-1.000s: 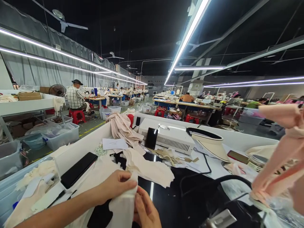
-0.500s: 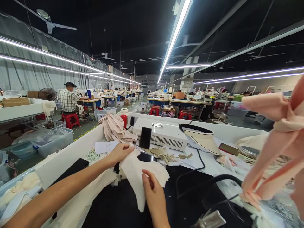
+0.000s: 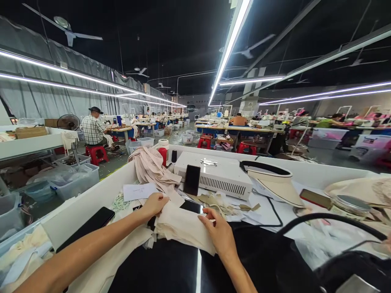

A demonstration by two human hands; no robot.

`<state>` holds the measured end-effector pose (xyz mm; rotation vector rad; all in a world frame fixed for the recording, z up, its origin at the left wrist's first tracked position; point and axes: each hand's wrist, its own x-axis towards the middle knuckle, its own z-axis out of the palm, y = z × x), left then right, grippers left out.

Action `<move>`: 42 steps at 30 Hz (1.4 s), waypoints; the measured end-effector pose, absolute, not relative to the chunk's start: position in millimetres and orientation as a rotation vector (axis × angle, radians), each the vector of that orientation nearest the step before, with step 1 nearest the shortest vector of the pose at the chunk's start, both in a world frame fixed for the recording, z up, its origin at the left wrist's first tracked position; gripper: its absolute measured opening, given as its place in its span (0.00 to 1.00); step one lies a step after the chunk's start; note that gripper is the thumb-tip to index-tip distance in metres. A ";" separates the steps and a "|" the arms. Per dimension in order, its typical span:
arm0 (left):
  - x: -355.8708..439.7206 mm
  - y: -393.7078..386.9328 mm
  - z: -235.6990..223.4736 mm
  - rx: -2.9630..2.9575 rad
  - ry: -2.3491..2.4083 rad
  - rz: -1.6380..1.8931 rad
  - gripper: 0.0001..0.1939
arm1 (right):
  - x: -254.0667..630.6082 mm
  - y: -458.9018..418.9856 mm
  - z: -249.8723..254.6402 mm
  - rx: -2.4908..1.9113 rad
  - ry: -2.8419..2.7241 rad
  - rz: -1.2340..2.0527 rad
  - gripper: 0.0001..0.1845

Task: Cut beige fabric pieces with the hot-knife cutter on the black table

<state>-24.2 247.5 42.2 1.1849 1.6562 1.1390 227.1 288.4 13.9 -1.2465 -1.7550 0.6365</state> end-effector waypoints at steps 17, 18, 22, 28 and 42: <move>-58.4 207.5 51.7 1.511 1.806 0.796 0.15 | 216.6 281.1 -19.0 -1.153 -2.017 0.238 0.23; -67.4 199.1 54.4 1.568 1.840 0.765 0.13 | 213.1 274.2 -20.3 -1.123 -2.038 0.242 0.22; -103.1 163.5 55.3 1.762 2.033 0.587 0.04 | 195.8 238.3 -26.9 -0.992 -2.098 0.276 0.20; -122.2 128.6 35.5 1.838 2.134 0.273 0.10 | 177.7 178.3 -20.0 -0.673 -2.242 0.497 0.12; -126.6 97.6 44.5 2.033 1.956 0.664 0.09 | 164.9 123.2 1.2 -0.950 -2.116 1.053 0.19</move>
